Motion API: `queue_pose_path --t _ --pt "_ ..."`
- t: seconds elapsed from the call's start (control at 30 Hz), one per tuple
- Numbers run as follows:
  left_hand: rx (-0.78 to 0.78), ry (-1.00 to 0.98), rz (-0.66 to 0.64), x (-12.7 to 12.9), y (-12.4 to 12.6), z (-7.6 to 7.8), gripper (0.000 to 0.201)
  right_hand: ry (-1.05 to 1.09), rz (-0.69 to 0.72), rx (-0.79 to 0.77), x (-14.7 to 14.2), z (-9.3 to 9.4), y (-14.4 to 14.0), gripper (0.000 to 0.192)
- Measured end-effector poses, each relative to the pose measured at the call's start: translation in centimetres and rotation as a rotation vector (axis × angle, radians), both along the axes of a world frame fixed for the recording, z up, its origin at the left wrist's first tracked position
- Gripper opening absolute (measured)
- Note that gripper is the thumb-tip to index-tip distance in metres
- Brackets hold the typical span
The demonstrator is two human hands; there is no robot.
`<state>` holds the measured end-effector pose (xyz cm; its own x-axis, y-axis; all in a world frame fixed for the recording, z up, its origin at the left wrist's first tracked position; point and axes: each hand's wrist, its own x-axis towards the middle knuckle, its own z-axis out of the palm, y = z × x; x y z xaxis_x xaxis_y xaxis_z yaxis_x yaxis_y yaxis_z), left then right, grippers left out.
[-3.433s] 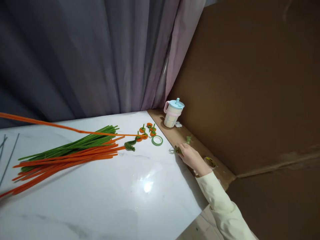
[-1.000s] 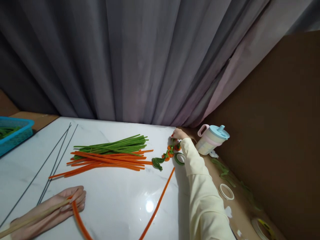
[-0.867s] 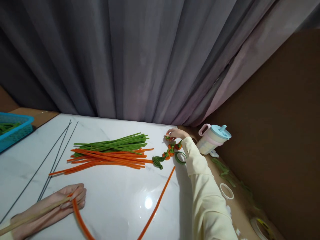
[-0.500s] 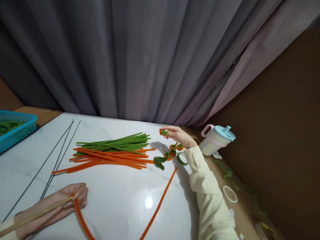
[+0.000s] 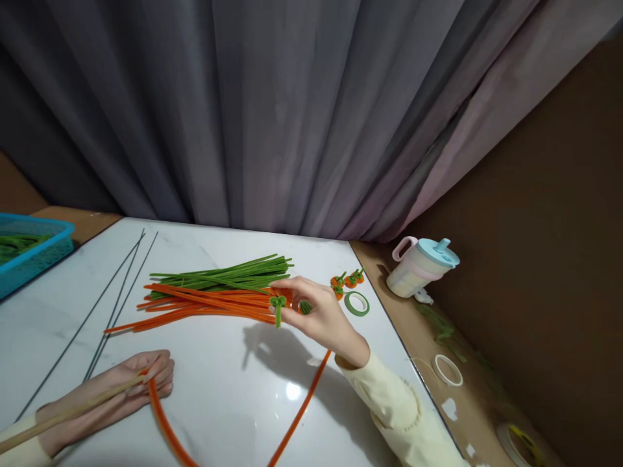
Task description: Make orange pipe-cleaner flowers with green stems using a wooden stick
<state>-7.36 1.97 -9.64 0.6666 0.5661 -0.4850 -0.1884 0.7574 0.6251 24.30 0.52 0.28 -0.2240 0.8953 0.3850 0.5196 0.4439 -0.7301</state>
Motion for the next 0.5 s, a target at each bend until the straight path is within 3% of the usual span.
queue_pose_path --t 0.2,0.5 --pt "-0.011 0.012 -0.007 0.1 0.0 0.2 0.025 -0.062 -0.013 0.129 -0.6 -0.7 -0.2 0.026" --pt "0.019 -0.015 -0.023 0.0 0.1 -0.3 0.025 0.023 -0.054 0.047 -1.0 -1.2 -0.2 0.015"
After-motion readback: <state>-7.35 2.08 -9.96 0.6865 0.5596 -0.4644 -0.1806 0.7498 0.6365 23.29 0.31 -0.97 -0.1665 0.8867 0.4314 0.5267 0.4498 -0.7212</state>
